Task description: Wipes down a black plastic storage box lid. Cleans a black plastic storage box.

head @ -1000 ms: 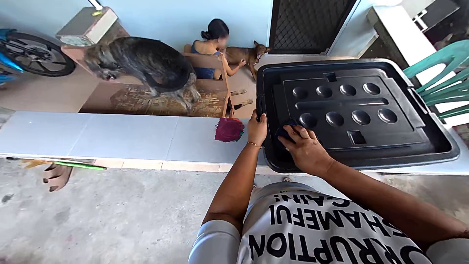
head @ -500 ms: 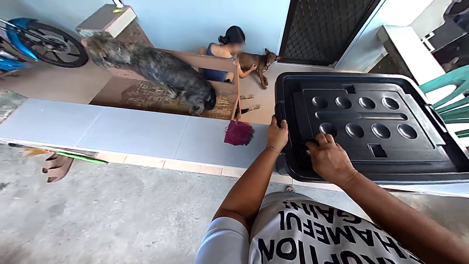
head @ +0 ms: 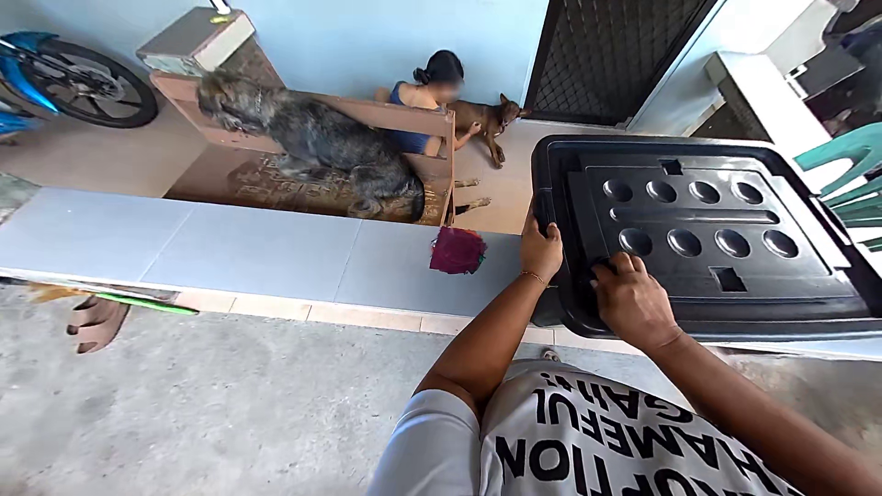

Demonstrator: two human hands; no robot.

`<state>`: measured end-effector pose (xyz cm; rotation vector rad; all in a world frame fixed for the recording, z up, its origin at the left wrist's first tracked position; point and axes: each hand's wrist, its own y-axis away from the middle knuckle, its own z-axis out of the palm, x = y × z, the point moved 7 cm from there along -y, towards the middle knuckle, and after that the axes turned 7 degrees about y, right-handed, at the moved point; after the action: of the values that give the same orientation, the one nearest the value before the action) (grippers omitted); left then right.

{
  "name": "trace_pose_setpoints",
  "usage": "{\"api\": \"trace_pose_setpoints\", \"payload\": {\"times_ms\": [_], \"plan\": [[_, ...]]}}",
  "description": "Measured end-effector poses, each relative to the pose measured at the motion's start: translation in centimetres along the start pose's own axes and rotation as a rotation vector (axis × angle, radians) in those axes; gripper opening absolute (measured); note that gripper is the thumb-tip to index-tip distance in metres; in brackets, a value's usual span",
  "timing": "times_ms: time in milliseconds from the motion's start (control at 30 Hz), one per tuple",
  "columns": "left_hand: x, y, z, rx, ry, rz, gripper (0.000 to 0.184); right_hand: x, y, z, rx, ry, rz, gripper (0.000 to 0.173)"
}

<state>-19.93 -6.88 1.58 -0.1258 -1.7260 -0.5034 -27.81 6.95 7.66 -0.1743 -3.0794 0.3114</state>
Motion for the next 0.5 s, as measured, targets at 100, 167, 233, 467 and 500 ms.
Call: {"api": "trace_pose_setpoints", "payload": {"times_ms": [100, 167, 233, 467, 500], "plan": [[0.1, 0.1, 0.0, 0.000, -0.002, 0.024, 0.050, -0.8, 1.5, 0.3, 0.053, -0.096, -0.110, 0.033], [0.1, 0.1, 0.0, 0.004, 0.004, 0.030, 0.049, 0.4, 2.4, 0.4, 0.071, -0.182, -0.180, 0.033], [0.0, 0.2, -0.1, 0.000, 0.005, 0.025, 0.050, 2.0, 3.4, 0.1, 0.094, -0.216, -0.235, 0.034], [-0.2, 0.1, 0.1, -0.010, -0.005, 0.020, 0.052, 0.6, 1.7, -0.1, 0.015, -0.063, 0.022, 0.030], [-0.4, 0.2, 0.1, -0.011, -0.006, 0.009, 0.053, -0.1, 0.9, 0.1, -0.037, -0.064, 0.077, 0.030]]}}
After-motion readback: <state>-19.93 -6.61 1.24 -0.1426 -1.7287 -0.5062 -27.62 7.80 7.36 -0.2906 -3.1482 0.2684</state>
